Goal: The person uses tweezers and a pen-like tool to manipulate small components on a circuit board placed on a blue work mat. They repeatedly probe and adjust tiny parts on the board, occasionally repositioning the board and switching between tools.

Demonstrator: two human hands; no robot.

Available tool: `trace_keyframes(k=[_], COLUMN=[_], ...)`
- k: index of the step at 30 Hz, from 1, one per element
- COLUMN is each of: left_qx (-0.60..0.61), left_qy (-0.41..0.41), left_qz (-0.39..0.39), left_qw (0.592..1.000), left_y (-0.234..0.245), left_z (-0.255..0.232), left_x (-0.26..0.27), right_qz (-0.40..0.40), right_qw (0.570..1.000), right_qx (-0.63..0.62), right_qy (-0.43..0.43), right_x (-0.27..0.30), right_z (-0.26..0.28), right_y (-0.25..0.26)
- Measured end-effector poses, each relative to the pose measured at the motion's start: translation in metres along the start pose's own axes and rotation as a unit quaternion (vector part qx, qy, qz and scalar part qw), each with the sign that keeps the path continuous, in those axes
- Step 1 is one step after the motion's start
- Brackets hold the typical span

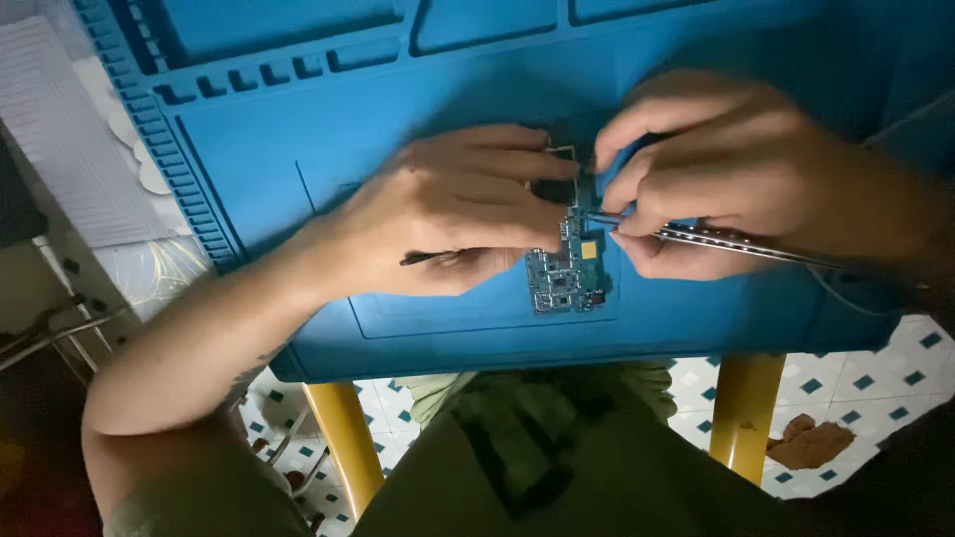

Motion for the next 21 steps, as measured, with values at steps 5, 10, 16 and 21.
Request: trace_keyframes(k=[5, 10, 16, 21], left_qx=[0.0, -0.01, -0.005, -0.017], left_qy=[-0.003, -0.011, -0.009, -0.016], left_qz=[0.0, 0.002, 0.001, 0.0], left_qw=[1.0, 1.0, 1.0, 1.0], left_y=[-0.0003, -0.0008, -0.0001, -0.0004], left_z=[0.0017, 0.0005, -0.0005, -0.0009], left_x=[0.0015, 0.0005, 0.0001, -0.0009], right_qz=[0.006, 0.024, 0.027, 0.014], right_qw=[1.0, 1.0, 1.0, 1.0], right_qx=[0.003, 0.01, 0.015, 0.007], right_qy=[0.004, 0.012, 0.003, 0.012], right_x=[-0.0028, 0.0005, 0.0, 0.0023], right_z=[0.0011, 0.0026, 0.0045, 0.004], right_y=[0.0023, -0.0016, -0.0014, -0.004])
Point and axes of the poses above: each hand's wrist, its own x-axis away from the middle knuckle, its own y-axis out of the back of the hand, z = x × y, the point moved 4 cm from there along -x, towards the middle knuckle, and after that the axes turned 15 degrees about x, right-handed, at the moved point
